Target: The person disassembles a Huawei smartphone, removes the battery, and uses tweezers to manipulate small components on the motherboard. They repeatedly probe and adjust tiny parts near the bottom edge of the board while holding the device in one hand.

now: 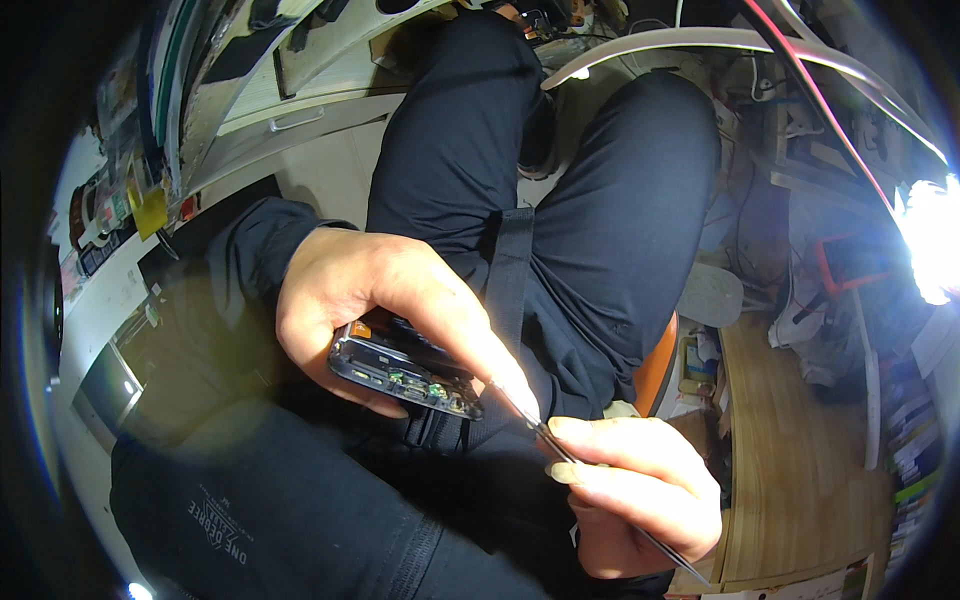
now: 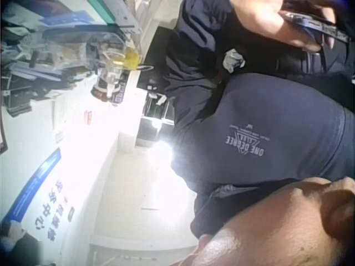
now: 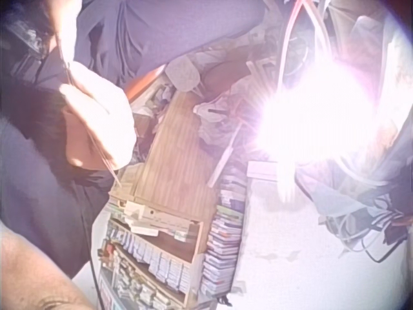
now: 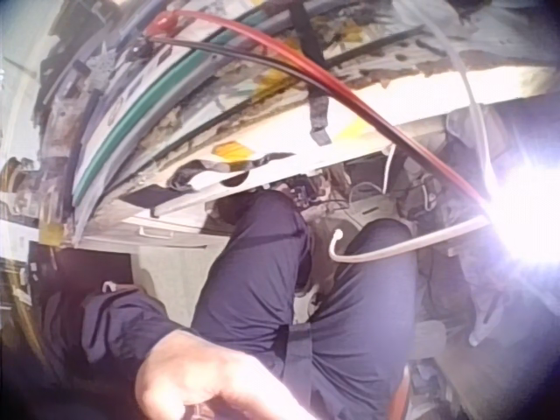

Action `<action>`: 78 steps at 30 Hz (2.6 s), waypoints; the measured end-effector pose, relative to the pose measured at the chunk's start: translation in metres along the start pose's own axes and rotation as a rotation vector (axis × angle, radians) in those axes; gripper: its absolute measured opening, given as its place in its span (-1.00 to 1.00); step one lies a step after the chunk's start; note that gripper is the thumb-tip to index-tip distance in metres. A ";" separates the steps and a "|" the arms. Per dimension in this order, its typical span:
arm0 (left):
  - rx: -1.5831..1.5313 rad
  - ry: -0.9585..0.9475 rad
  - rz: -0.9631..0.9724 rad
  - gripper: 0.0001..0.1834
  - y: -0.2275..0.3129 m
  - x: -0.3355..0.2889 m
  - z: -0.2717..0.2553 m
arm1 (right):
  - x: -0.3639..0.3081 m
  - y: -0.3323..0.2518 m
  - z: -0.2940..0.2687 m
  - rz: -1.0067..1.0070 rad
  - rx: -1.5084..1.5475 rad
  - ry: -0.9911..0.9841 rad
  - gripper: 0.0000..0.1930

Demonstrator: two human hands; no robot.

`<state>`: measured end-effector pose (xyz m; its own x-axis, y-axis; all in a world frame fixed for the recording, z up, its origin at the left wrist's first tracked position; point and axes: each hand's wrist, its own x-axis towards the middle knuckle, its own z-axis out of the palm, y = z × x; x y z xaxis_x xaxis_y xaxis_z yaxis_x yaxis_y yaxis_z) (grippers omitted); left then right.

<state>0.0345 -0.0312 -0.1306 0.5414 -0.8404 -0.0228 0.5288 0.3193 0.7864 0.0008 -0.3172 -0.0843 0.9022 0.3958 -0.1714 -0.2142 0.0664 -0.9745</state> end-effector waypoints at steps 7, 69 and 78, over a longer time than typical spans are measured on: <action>-0.022 -0.029 -0.165 -0.30 0.005 0.000 -0.004 | 0.003 0.007 0.011 -0.208 -0.104 0.025 -0.93; 0.217 -0.028 -0.196 -0.50 -0.010 -0.001 0.002 | 0.015 0.001 0.023 0.446 0.270 -0.126 -0.72; 0.217 0.058 -0.217 -0.61 -0.010 0.001 0.005 | 0.014 0.001 0.023 0.489 0.280 -0.100 -0.78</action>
<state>0.0265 -0.0375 -0.1348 0.4705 -0.8506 -0.2347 0.4875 0.0289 0.8726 0.0050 -0.2907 -0.0844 0.6366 0.5253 -0.5646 -0.7010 0.0890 -0.7076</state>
